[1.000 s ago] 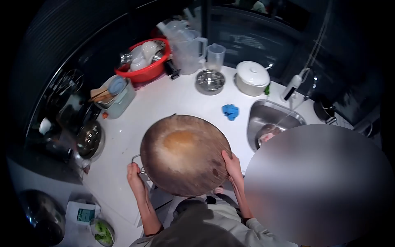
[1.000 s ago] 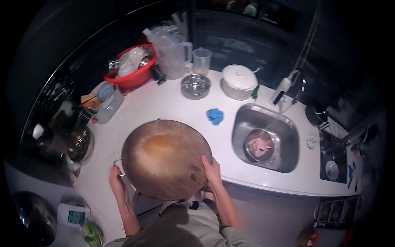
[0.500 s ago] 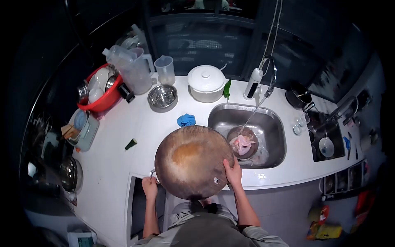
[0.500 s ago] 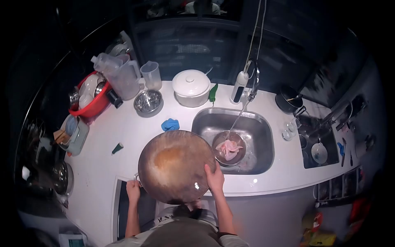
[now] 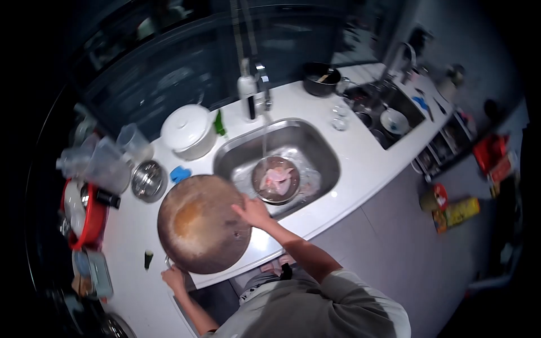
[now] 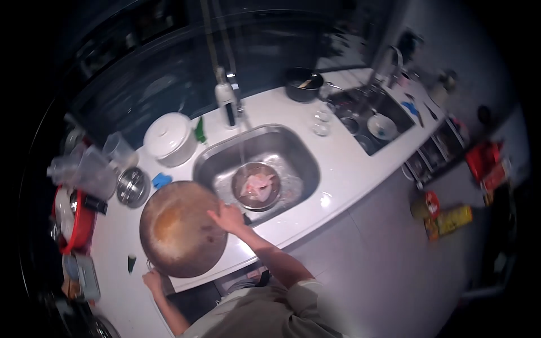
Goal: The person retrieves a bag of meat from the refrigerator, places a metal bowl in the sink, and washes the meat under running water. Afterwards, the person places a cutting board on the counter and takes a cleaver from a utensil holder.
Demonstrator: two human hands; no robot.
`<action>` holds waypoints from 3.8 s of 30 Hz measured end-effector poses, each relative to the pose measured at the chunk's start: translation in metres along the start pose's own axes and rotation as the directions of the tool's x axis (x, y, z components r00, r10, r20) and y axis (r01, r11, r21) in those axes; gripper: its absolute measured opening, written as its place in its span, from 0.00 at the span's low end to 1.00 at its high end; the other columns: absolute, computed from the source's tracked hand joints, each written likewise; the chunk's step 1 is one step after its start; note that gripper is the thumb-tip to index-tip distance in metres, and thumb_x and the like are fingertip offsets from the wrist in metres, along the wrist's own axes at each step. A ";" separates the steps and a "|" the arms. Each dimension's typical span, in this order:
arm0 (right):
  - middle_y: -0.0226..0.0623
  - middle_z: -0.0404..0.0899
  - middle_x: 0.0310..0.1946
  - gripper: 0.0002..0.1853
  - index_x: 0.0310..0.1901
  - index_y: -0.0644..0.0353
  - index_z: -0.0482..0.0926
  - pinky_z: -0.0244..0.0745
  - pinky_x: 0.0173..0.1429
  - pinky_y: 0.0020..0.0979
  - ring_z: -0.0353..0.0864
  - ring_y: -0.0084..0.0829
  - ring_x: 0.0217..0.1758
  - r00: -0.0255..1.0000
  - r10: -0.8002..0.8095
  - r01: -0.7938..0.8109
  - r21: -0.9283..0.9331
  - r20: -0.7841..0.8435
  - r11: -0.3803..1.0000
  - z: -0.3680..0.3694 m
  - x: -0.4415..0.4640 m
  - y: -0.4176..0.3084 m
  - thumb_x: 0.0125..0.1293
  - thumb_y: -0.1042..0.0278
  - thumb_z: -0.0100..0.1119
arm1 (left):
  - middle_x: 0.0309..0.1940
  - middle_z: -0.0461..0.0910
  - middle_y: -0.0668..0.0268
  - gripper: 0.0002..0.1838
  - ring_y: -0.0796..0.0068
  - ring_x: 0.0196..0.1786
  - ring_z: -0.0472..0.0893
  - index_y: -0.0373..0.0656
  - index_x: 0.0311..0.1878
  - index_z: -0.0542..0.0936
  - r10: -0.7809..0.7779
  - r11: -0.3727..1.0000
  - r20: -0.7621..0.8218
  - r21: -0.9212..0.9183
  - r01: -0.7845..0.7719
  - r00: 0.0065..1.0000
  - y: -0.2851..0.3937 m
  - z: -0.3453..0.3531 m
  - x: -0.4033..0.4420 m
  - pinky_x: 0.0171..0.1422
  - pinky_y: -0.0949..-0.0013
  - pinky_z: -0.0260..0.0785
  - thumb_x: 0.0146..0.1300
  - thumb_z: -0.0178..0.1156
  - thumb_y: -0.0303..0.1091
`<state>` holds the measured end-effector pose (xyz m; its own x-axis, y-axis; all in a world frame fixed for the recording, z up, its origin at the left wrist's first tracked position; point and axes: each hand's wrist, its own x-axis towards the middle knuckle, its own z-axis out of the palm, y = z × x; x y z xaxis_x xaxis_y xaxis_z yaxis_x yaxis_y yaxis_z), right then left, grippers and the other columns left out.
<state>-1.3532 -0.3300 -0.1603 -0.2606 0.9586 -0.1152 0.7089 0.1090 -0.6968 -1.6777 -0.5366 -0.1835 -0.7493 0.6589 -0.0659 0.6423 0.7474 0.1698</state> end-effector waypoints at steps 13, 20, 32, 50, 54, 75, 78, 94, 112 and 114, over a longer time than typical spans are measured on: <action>0.53 0.65 0.60 0.29 0.62 0.67 0.62 0.61 0.66 0.38 0.64 0.48 0.64 0.835 0.021 0.105 0.198 -0.549 0.974 -0.247 -0.069 0.177 0.62 0.61 0.54 | 0.51 0.74 0.53 0.17 0.57 0.56 0.72 0.36 0.52 0.73 0.785 0.264 -0.249 -0.693 -0.670 0.567 0.433 -0.036 -0.134 0.62 0.64 0.61 0.59 0.56 0.27; 0.53 0.69 0.57 0.27 0.60 0.66 0.66 0.66 0.61 0.37 0.71 0.48 0.57 0.591 0.179 -0.087 0.158 -0.787 0.984 -0.421 -0.178 0.364 0.59 0.66 0.57 | 0.53 0.75 0.58 0.18 0.65 0.55 0.74 0.41 0.55 0.75 0.980 0.096 -0.002 -0.869 -0.486 0.197 0.688 0.037 -0.354 0.55 0.69 0.65 0.61 0.57 0.32; 0.50 0.75 0.52 0.24 0.57 0.65 0.70 0.73 0.49 0.35 0.77 0.42 0.52 0.250 0.386 -0.163 0.354 -0.888 0.921 -0.614 -0.282 0.595 0.58 0.69 0.59 | 0.46 0.78 0.60 0.18 0.75 0.47 0.76 0.38 0.56 0.74 0.984 0.022 0.067 -0.966 -0.259 -0.165 0.958 0.105 -0.601 0.53 0.74 0.66 0.63 0.56 0.32; 0.48 0.78 0.48 0.22 0.54 0.64 0.72 0.73 0.53 0.35 0.78 0.40 0.51 0.337 0.367 -0.248 0.295 -0.867 0.923 -0.968 -0.193 0.879 0.57 0.69 0.60 | 0.40 0.79 0.68 0.15 0.81 0.42 0.74 0.38 0.52 0.77 0.983 0.064 0.102 -0.970 -0.233 -0.155 1.373 0.144 -0.757 0.49 0.76 0.65 0.65 0.54 0.33; 0.50 0.78 0.48 0.22 0.54 0.65 0.71 0.73 0.53 0.35 0.78 0.42 0.52 0.372 0.309 -0.126 0.282 -0.875 0.951 -1.039 -0.163 0.958 0.58 0.68 0.58 | 0.40 0.79 0.67 0.14 0.81 0.42 0.74 0.38 0.52 0.77 0.991 -0.011 0.021 -0.972 -0.236 -0.134 1.469 0.168 -0.788 0.47 0.76 0.65 0.64 0.54 0.32; 0.44 0.79 0.43 0.18 0.54 0.65 0.72 0.74 0.47 0.28 0.80 0.31 0.43 0.587 0.348 -0.074 0.379 -0.731 0.922 -1.333 -0.091 1.291 0.63 0.71 0.55 | 0.49 0.79 0.60 0.15 0.70 0.50 0.78 0.38 0.54 0.75 0.944 -0.298 -0.330 -0.864 -0.405 0.009 2.078 0.163 -0.943 0.55 0.69 0.68 0.64 0.52 0.29; 0.42 0.79 0.42 0.17 0.54 0.65 0.72 0.74 0.45 0.27 0.79 0.29 0.42 0.590 0.355 -0.067 0.394 -0.725 0.917 -1.329 -0.092 1.312 0.63 0.72 0.54 | 0.50 0.78 0.60 0.19 0.70 0.51 0.78 0.38 0.55 0.74 0.878 -0.479 -0.437 -0.790 -0.382 -0.197 2.129 0.156 -0.943 0.55 0.69 0.69 0.60 0.56 0.28; 0.42 0.80 0.45 0.17 0.55 0.62 0.71 0.73 0.47 0.27 0.80 0.30 0.45 0.695 0.393 -0.179 0.385 -0.602 0.905 -1.338 -0.055 1.333 0.64 0.71 0.54 | 0.30 0.80 0.54 0.18 0.62 0.33 0.81 0.37 0.43 0.79 0.685 -0.698 -0.490 -0.229 -0.678 -0.539 2.161 0.144 -0.964 0.40 0.65 0.71 0.50 0.62 0.36; 0.43 0.82 0.41 0.15 0.50 0.62 0.75 0.76 0.43 0.30 0.83 0.35 0.39 0.682 0.340 -0.100 0.379 -0.647 0.920 -1.325 -0.066 1.292 0.62 0.70 0.56 | 0.20 0.78 0.64 0.19 0.76 0.21 0.78 0.35 0.41 0.79 0.529 -0.441 -0.848 -0.298 -0.847 0.023 2.098 -0.057 -0.921 0.29 0.73 0.69 0.52 0.61 0.41; 0.42 0.82 0.40 0.15 0.51 0.63 0.75 0.76 0.44 0.29 0.82 0.33 0.40 0.712 0.298 -0.019 0.406 -0.636 0.913 -1.321 -0.055 1.291 0.62 0.70 0.56 | 0.20 0.78 0.65 0.19 0.78 0.21 0.78 0.34 0.41 0.79 0.564 -0.448 -0.823 -0.374 -0.812 0.068 2.060 -0.080 -0.908 0.28 0.75 0.68 0.53 0.62 0.41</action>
<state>0.4422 0.1054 -0.1182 0.4421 0.8825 0.1603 0.3862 -0.0260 -0.9220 0.3132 0.3984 0.3046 0.1781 0.3964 0.9006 0.2609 -0.9015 0.3452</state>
